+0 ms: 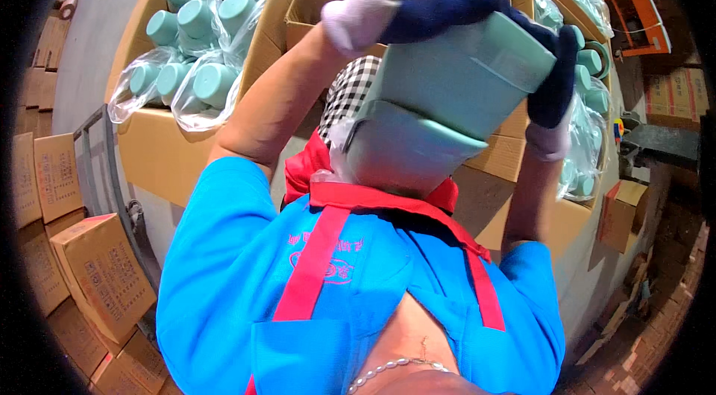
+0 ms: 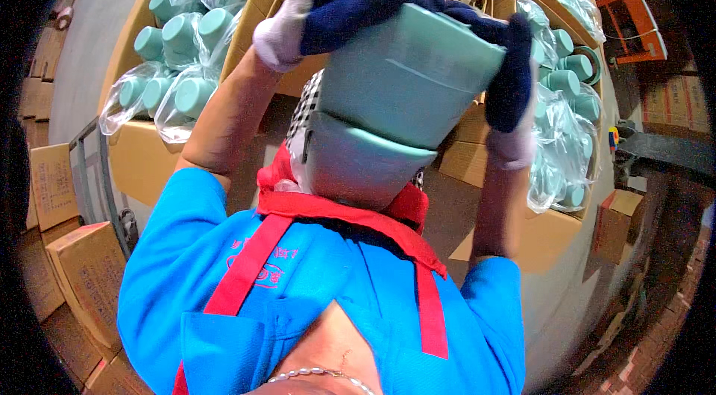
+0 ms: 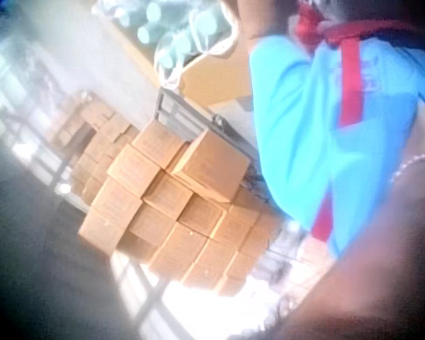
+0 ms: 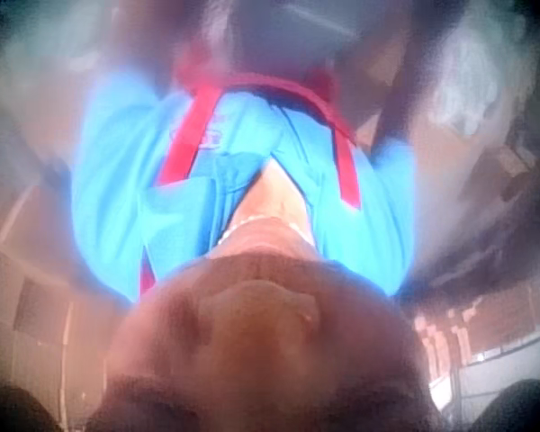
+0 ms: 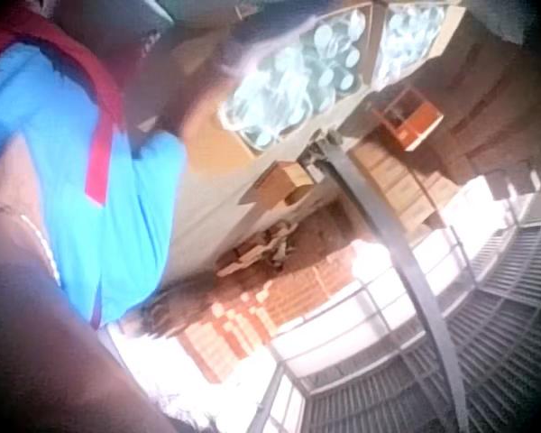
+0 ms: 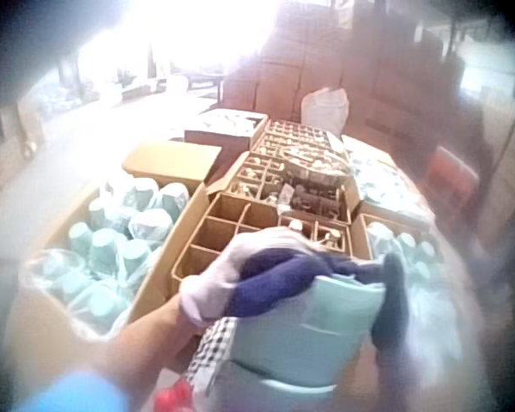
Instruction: The person assembles thermoses by placing a reflective inner container into a plastic base, adding a lid, and then wrapping the assembled thermos in a clear plastic bag.
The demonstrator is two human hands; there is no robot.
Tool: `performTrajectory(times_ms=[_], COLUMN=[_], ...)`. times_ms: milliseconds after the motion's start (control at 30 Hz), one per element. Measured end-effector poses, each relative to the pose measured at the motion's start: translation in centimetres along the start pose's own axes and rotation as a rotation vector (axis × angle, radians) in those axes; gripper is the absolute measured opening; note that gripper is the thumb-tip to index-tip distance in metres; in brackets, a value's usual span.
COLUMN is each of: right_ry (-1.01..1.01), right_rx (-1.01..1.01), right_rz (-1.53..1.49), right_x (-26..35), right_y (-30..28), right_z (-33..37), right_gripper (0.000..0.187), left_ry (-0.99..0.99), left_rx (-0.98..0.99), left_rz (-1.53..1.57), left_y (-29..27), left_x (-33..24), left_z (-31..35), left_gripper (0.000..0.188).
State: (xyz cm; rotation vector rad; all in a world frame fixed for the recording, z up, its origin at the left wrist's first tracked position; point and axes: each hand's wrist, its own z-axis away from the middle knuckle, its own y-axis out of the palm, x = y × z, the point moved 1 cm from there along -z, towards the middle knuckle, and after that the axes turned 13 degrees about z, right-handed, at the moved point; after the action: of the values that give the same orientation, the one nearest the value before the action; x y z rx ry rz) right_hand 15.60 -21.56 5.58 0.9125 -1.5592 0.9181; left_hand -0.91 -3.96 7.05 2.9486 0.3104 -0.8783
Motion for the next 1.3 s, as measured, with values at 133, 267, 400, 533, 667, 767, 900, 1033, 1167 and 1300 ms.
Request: performTrajectory(times_ms=[133, 267, 400, 533, 667, 767, 900, 1033, 1167, 1300], right_ry=[-0.198, -0.202, -0.065, -0.055, -0.155, -0.278, -0.317, 0.033, 0.149, 0.125], right_rx=[0.182, 0.213, 0.191, 0.097, 0.245, -0.115, -0.212, 0.105, -0.036, -0.287], right_rz=[0.741, 1.041, 1.111, 1.039, 1.041, 0.580, 0.367, 0.991, 1.560, 2.119], right_x=[6.6, 12.4, 11.9, 11.8, 12.6, 12.8, 7.8, 5.6, 0.6, -8.3], right_y=[-3.7, -1.4, -2.9, -3.0, -5.1, -6.0, -3.3, -1.4, -9.8, -13.1], right_z=[1.8, 7.4, 9.7, 10.6, 8.3, 3.6, -6.1, -11.2, -15.0, -17.3], right_gripper=[0.045, 0.032, 0.029, 0.027, 0.031, 0.042, 0.047, 0.043, 0.032, 0.030], left_ry=[0.309, -0.157, -0.775, -1.010, -0.895, -0.628, -0.465, -0.479, -0.359, -0.414], left_rx=[-0.031, -0.307, -0.271, 0.237, -0.768, -0.621, -0.603, -0.454, -0.169, 0.268], left_rz=[-0.271, -0.354, -0.694, -0.241, 0.412, 0.344, 0.142, -0.082, -0.931, -1.359], left_y=[5.0, 2.1, 1.2, 2.9, -1.9, -4.5, -6.1, -8.7, -11.2, -14.4], left_x=[-0.6, -2.2, 2.5, 7.2, 9.4, 11.5, 13.8, 15.0, 12.4, 18.1], left_z=[-0.9, 6.2, 14.9, 12.8, 6.2, -3.0, -11.9, -18.5, -16.3, -5.5], left_gripper=[0.030, 0.042, 0.058, 0.058, 0.029, 0.018, 0.024, 0.027, 0.023, 0.021])
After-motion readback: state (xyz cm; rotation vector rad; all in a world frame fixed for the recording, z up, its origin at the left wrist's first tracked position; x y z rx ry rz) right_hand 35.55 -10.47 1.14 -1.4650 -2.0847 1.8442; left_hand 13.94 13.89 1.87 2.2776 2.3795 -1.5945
